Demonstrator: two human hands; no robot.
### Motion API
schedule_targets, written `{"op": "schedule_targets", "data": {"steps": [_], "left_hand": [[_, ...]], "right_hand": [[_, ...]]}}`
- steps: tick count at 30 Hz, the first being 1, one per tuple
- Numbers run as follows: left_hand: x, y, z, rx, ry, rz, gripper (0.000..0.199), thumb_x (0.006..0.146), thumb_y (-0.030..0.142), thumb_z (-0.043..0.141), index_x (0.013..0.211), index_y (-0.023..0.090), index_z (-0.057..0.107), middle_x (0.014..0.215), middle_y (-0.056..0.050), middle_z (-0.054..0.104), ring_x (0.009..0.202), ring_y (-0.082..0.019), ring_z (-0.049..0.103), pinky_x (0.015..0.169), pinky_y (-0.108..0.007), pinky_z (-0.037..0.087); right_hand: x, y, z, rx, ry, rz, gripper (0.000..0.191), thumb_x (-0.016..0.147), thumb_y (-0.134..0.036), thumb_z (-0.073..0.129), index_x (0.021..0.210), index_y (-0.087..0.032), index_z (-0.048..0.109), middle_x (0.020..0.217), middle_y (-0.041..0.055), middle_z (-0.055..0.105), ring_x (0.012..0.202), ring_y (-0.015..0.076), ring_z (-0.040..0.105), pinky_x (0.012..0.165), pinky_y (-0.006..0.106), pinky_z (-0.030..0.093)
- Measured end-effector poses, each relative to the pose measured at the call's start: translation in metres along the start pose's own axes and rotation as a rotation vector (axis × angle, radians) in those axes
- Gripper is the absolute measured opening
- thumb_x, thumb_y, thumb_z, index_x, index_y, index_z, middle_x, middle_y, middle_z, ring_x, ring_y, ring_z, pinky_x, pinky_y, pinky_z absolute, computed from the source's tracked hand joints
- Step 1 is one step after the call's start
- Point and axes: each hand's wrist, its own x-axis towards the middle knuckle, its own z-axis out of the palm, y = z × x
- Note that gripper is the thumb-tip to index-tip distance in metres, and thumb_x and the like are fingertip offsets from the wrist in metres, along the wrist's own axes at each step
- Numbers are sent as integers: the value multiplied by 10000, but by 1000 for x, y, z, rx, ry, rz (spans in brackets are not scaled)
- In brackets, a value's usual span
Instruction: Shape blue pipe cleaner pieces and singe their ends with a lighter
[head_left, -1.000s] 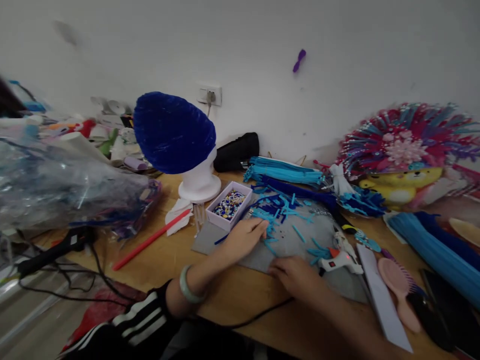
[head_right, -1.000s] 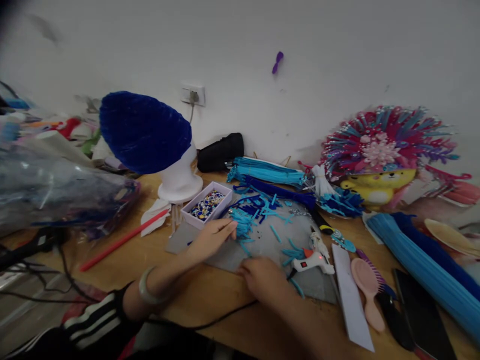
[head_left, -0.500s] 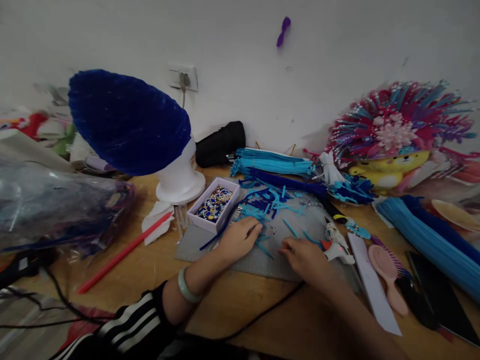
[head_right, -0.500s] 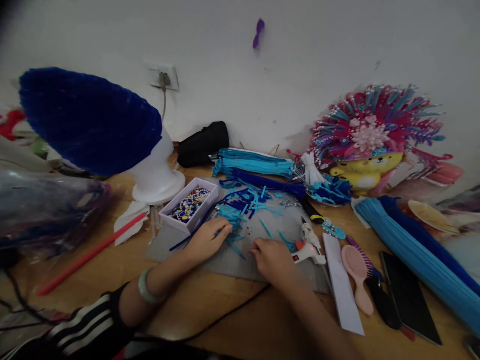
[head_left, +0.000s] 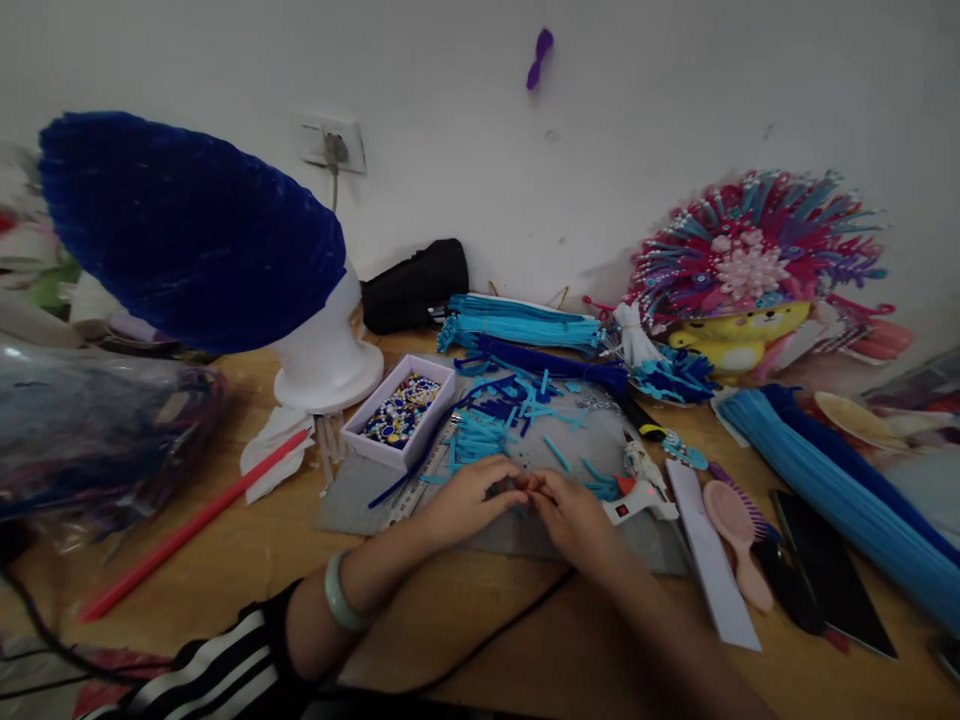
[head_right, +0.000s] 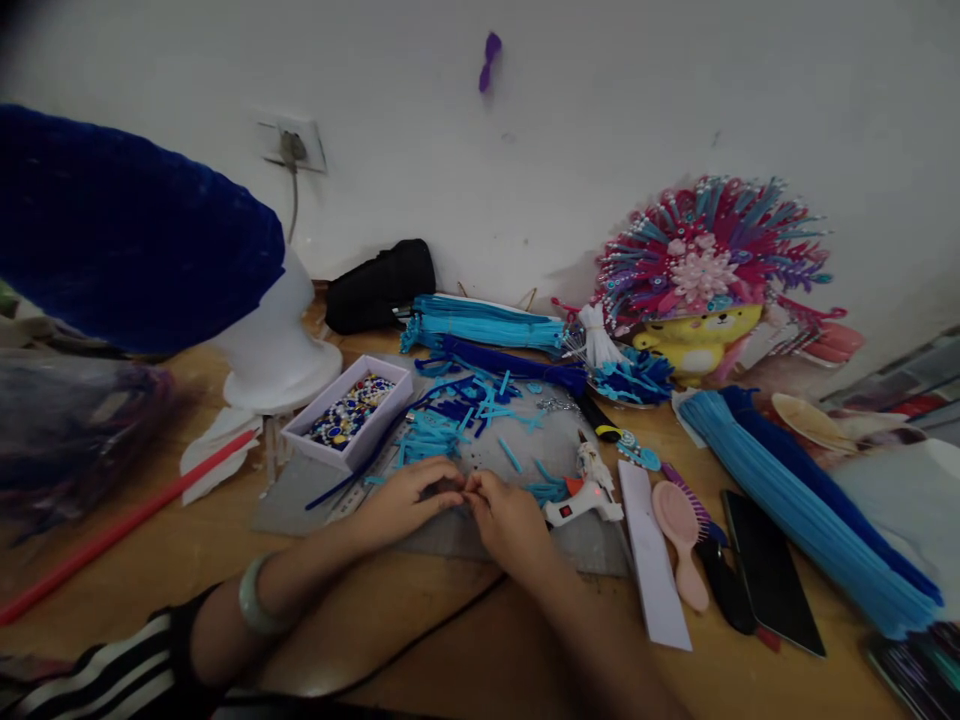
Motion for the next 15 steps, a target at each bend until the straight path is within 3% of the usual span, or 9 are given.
{"op": "schedule_targets", "data": {"steps": [6,9,12,15], "left_hand": [[0,3,3,-138,61,-201,112,807,220,581,696,201,579,671,24,603,679,-154,561,670,-248,450],[-1,4,-1,-93,70,-136,185,808,250,526,627,211,530,607,30,541,644,-152,524,669,-255,432],[-2,5,-5,-54,98,-9,261,836,316,459,596,216,485,593,19,508,630,-155,500,662,-267,417],[-4,5,-8,-65,146,3,314,857,377,427,588,217,460,576,20,480,597,-152,475,619,-268,393]], "right_hand": [[-3,-4,6,113,41,-100,275,924,-277,447,960,-225,715,854,62,752,748,200,675,694,298,463],[-5,-6,8,361,7,-64,302,926,-384,477,956,-233,737,821,52,745,708,186,657,671,297,482],[-7,-8,7,743,-133,-18,445,913,-544,511,1124,-212,719,811,56,741,636,161,624,638,299,494],[-8,-11,4,930,-249,-31,587,873,-611,573,1281,-196,652,825,62,736,610,144,599,646,307,489]]}}
